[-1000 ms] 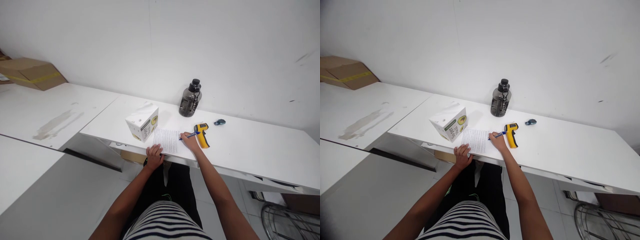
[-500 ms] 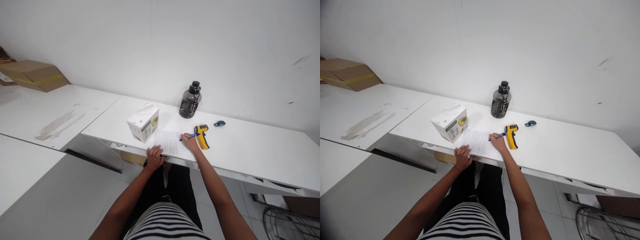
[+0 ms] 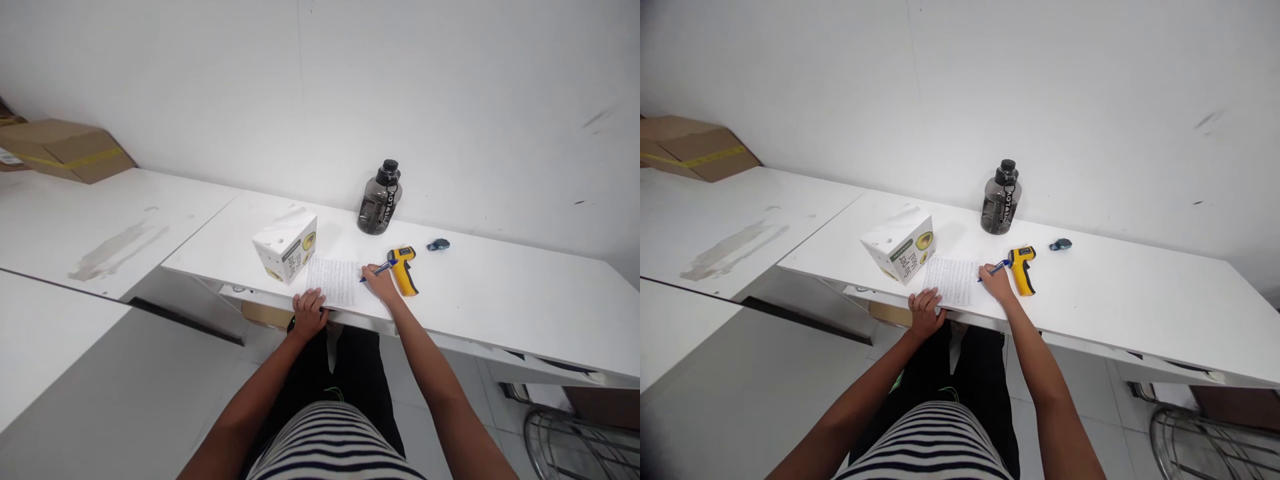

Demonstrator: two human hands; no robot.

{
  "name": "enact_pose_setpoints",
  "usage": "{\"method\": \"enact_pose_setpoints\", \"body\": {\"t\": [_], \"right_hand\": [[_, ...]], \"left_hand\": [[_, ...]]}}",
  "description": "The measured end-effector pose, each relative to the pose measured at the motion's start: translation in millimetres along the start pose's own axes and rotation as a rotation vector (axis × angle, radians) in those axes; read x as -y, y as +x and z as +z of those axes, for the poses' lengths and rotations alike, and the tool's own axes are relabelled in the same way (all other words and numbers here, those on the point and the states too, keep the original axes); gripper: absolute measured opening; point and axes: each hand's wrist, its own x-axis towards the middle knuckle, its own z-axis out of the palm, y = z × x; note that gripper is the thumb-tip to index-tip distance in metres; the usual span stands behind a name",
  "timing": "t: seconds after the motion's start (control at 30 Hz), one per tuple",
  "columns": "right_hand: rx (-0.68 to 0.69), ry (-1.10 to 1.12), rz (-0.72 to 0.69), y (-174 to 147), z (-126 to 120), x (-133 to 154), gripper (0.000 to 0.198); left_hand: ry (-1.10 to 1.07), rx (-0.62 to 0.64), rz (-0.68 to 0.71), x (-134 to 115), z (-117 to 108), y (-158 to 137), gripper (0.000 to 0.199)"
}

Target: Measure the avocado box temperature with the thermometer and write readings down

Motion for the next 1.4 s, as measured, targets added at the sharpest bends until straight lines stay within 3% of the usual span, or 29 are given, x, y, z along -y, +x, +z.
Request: {"method": "enact_pose_setpoints", "body": {"t": [0.17,0.27,0.37,0.5,0.63,0.77,0.93,1.4], "right_hand": [[-0.096,0.026,-0.002,-3.6,-2.4,6.8,0.043],[-0.116,0.029,-0.03,-5.6,-1.8,7.6,0.051],[-0.111,0.029,-0.041,-5.9,-0.9,4.8,0.055],[-0.07,0.024,-0.015,-5.2,-0.7,1.8,0.055],[-0.067,0.031,-0.012,-5.5,-1.1,2.8,0.056],[-0.072,0.033,0.013,-5.5,-1.5,4.0,0.057],[-0.078,0.033,0.019,-4.2,-1.6,1.6,0.057],[-0.13,0.012,0.001,-4.4,-2.5,-0.9,0.058]], "left_hand": [[-0.013,-0.041,0.038,-2.3,-4.2,4.1,0.034],[-0.023,0.001,0.0,-2.4,-4.8,3.6,0.032],[-0.04,0.054,-0.043,-1.9,-4.6,2.2,0.029],[-0.016,0.013,0.004,-2.0,-7.0,3.1,0.03],[-0.032,0.055,0.02,-2.6,-16.8,7.1,0.037],[-0.067,0.146,0.007,-5.0,-34.4,15.6,0.027],[-0.119,0.215,-0.015,-9.9,-52.1,27.3,0.031],[-0.158,0.248,-0.11,-18.3,-63.9,42.3,0.029]]}}
